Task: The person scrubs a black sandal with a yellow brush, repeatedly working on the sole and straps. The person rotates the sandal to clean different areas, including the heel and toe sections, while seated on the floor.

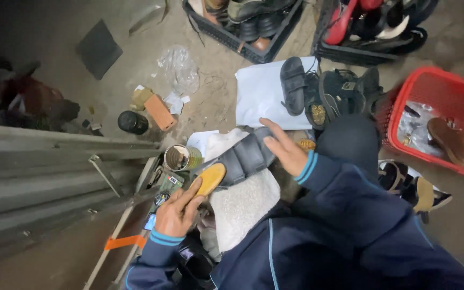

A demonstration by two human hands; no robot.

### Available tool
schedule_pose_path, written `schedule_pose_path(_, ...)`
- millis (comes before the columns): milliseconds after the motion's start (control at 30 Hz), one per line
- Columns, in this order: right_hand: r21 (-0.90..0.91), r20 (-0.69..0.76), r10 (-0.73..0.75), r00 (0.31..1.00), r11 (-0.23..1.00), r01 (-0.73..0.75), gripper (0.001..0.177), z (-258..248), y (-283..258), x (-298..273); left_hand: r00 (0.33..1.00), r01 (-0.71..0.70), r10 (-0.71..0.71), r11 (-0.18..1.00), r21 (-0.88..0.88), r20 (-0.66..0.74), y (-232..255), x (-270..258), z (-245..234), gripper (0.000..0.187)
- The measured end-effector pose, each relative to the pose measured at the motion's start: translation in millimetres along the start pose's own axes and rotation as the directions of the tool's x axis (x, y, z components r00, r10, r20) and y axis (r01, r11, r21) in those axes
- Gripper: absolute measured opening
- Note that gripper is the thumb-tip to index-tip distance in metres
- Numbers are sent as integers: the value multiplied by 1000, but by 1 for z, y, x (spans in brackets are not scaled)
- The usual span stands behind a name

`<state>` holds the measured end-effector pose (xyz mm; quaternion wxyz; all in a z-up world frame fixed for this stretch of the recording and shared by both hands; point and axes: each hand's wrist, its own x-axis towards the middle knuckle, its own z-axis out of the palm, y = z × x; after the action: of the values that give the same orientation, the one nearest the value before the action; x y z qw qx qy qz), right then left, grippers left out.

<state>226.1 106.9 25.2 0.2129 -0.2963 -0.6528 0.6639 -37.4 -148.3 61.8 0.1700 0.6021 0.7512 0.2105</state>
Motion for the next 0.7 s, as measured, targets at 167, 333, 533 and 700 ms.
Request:
schedule_pose_path(167, -4, -82, -102, 991, 995, 102, 55, 24, -20, 11, 995, -87, 87, 996, -1, -54, 36, 47, -3, 42)
schedule_pose_path(333, -22, -115, -60, 992, 998, 58, 57, 25, -18, 15, 986, -131, 115, 982, -133, -125, 40, 64, 26, 37)
schedule_pose_path(533, 39, -251, -117, 961, 991, 130, 38, 20, 12, 18, 989, -100, 118, 978, -186, 92, 51, 48, -27, 27)
schedule_pose_path(700, 55, -255, -127, 959, 988, 145, 37, 23, 9, 21, 998, -27, 26, 1000, 13, 51, 24, 38, -29, 25)
